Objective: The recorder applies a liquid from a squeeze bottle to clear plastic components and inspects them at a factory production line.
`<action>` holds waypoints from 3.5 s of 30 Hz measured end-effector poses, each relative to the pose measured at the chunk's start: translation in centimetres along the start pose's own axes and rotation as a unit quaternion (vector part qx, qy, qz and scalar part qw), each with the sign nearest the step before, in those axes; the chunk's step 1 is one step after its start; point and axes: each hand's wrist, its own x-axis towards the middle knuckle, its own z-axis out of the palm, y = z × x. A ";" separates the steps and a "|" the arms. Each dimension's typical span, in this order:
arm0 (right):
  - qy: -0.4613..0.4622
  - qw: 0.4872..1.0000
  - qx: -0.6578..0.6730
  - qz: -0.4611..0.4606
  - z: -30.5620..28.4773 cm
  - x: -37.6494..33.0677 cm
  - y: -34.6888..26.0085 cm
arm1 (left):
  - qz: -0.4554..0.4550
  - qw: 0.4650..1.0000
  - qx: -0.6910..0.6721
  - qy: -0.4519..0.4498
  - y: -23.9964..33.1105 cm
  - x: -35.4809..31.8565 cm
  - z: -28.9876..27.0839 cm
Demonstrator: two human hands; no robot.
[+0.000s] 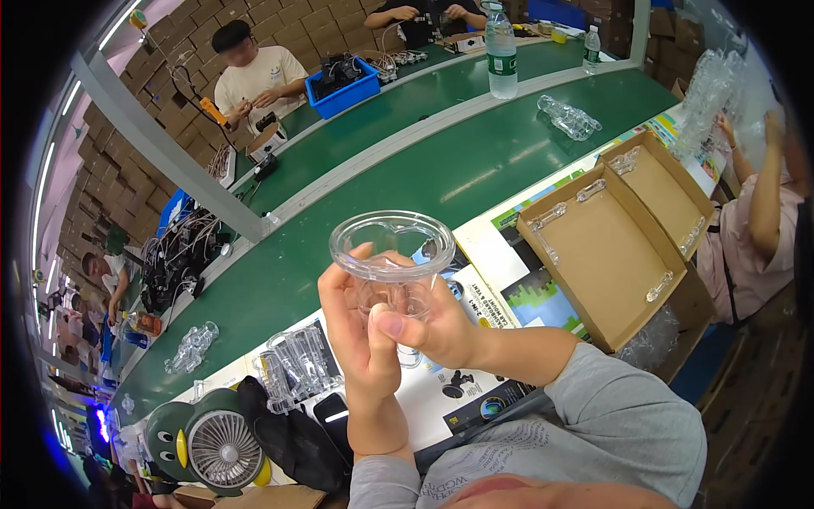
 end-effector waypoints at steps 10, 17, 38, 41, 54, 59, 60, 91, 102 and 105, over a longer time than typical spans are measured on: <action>0.003 1.000 -0.009 -0.012 0.2 0.0 0.0 | 0.004 1.000 -0.006 -0.002 0.0 0.0 -0.1; 0.004 1.000 -0.004 -0.010 0.0 0.0 0.2 | 0.006 1.000 -0.022 -0.001 -0.2 0.1 0.1; 0.010 0.999 -0.023 0.025 -0.1 0.1 -0.2 | 0.009 1.000 -0.024 0.003 -0.1 0.2 0.2; 0.004 0.999 -0.015 0.037 -0.1 0.1 -0.2 | 0.007 1.000 -0.024 0.003 -0.1 0.2 0.2; 0.013 0.997 -0.055 -0.046 0.4 -0.1 0.3 | -0.004 0.999 -0.030 0.022 0.3 -0.3 0.4; 0.019 0.998 -0.040 -0.038 -0.3 0.2 -0.2 | -0.001 0.999 0.007 0.035 -0.6 0.2 0.7; 0.008 0.997 -0.059 -0.056 0.0 0.5 -0.2 | 0.036 0.995 0.070 0.065 -0.6 0.2 0.1; 0.577 0.804 -0.118 -0.079 -35.3 3.9 -6.2 | 0.309 0.910 0.276 -0.023 1.4 0.2 -0.8; 0.517 0.851 -0.002 -0.092 -40.5 2.2 -5.0 | 0.159 0.910 0.384 0.007 0.9 0.1 5.6; 0.518 0.854 -0.026 -0.050 -38.9 4.3 -4.6 | 0.159 0.896 0.413 0.036 -0.1 0.0 5.3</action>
